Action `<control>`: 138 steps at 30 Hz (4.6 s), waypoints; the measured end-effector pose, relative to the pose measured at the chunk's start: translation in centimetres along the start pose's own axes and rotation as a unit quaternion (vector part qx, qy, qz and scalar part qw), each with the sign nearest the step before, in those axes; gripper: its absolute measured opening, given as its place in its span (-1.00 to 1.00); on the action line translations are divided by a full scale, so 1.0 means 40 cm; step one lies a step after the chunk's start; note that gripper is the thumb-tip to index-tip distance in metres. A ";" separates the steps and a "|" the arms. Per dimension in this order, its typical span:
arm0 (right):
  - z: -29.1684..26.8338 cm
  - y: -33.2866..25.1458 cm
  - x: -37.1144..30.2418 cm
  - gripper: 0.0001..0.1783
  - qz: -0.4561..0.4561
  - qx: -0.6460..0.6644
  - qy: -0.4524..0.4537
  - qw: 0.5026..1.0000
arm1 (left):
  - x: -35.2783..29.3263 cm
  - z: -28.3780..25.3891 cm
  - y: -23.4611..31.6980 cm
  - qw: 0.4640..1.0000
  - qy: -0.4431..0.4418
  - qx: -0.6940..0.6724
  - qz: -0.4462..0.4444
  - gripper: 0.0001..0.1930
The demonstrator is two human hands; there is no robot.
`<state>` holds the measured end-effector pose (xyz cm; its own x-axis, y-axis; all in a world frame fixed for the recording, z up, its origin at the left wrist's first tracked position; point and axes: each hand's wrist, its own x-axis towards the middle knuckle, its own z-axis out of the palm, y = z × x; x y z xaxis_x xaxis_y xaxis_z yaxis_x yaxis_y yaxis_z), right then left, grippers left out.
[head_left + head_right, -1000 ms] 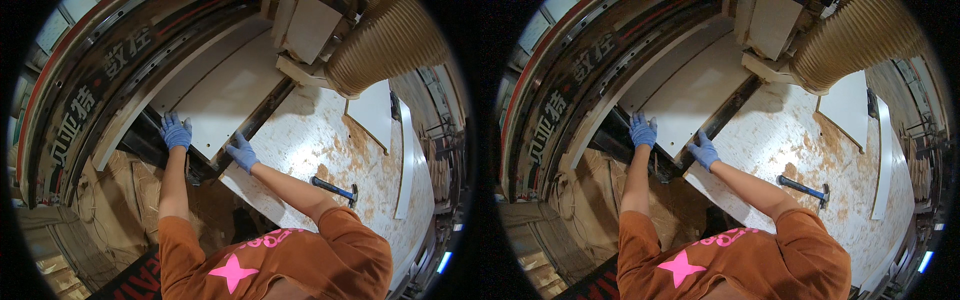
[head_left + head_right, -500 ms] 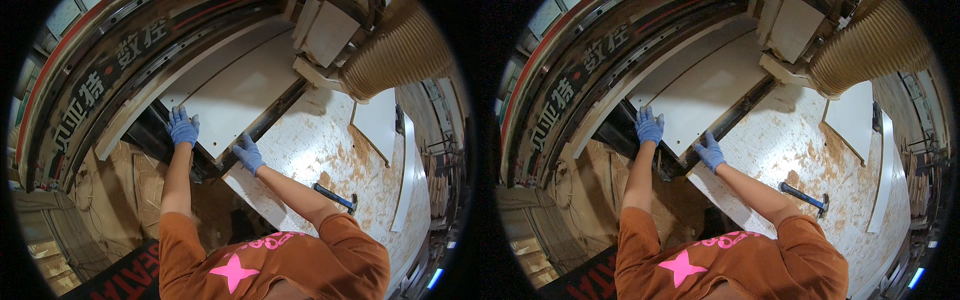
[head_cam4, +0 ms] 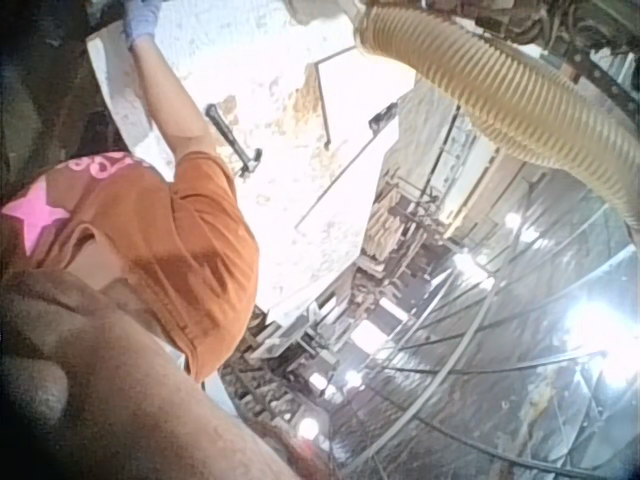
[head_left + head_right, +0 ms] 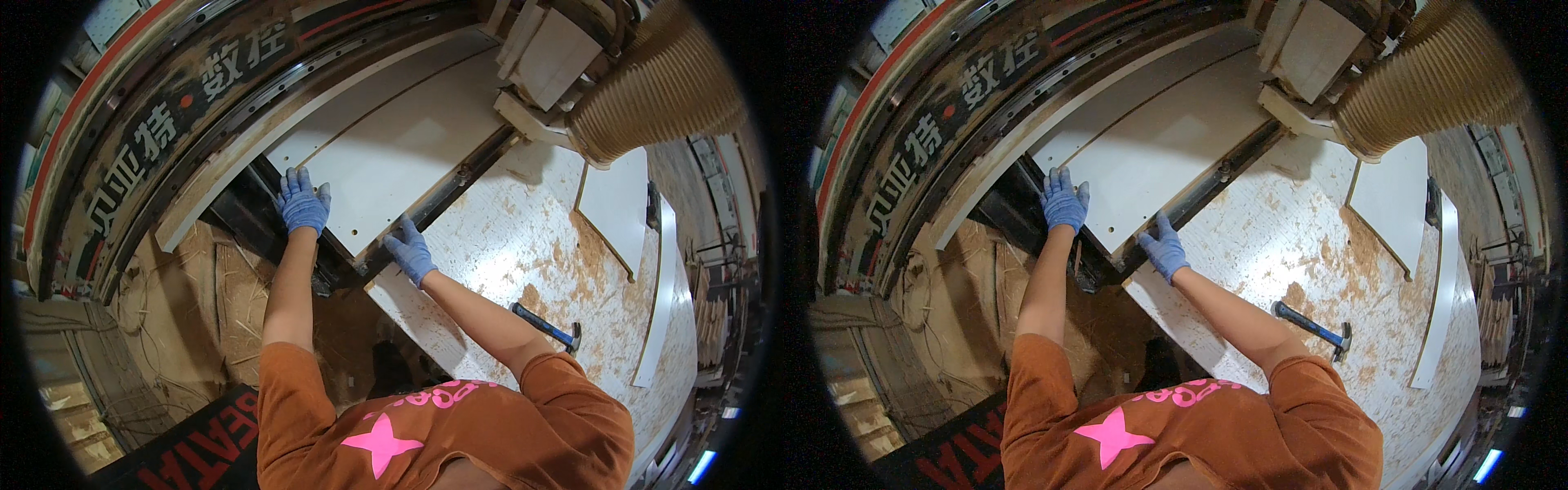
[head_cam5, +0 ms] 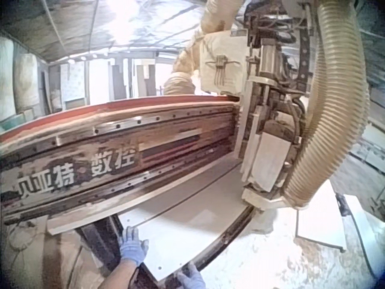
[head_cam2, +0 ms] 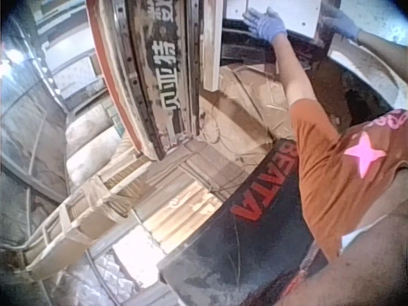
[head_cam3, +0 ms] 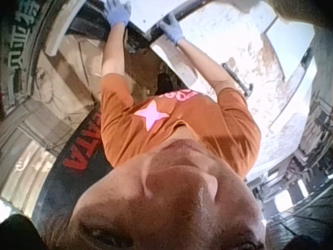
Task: The person operates a CNC machine control panel, then removes white rectangular panels from the machine bed. They use a hammer to tap along the edges of the panels and reposition them on the work surface. The person continues to handle and align the panels with both hands.
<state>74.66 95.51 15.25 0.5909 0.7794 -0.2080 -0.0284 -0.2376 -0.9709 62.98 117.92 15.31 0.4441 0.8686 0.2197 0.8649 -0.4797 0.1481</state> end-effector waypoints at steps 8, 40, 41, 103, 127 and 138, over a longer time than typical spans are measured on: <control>0.000 0.038 0.015 -0.17 -0.021 -0.006 0.004 1.000 | 0.000 0.005 0.002 1.000 0.008 -0.006 0.004 -0.26; 0.002 0.029 0.010 -0.15 0.012 0.005 0.006 1.000 | -0.001 0.002 -0.001 1.000 -0.001 -0.002 0.006 -0.26; 0.000 0.027 0.009 -0.15 0.015 0.009 0.004 1.000 | -0.001 0.000 0.001 1.000 -0.002 -0.001 0.006 -0.26; -0.001 0.002 -0.007 -0.21 -0.006 -0.006 0.018 1.000 | 0.000 -0.007 0.004 1.000 -0.015 0.002 0.004 -0.24; -0.003 0.008 -0.002 -0.20 0.010 -0.020 0.014 1.000 | 0.000 -0.012 0.007 1.000 -0.021 0.004 0.005 -0.22; 0.007 0.026 0.000 -0.19 -0.017 -0.037 0.042 0.998 | 0.000 -0.005 0.002 1.000 0.005 -0.009 0.022 -0.25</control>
<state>74.41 95.45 14.23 0.6566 0.7366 -0.1619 0.0506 -0.2572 -0.9650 62.98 117.86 15.51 0.4794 0.8454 0.2357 0.8403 -0.5196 0.1546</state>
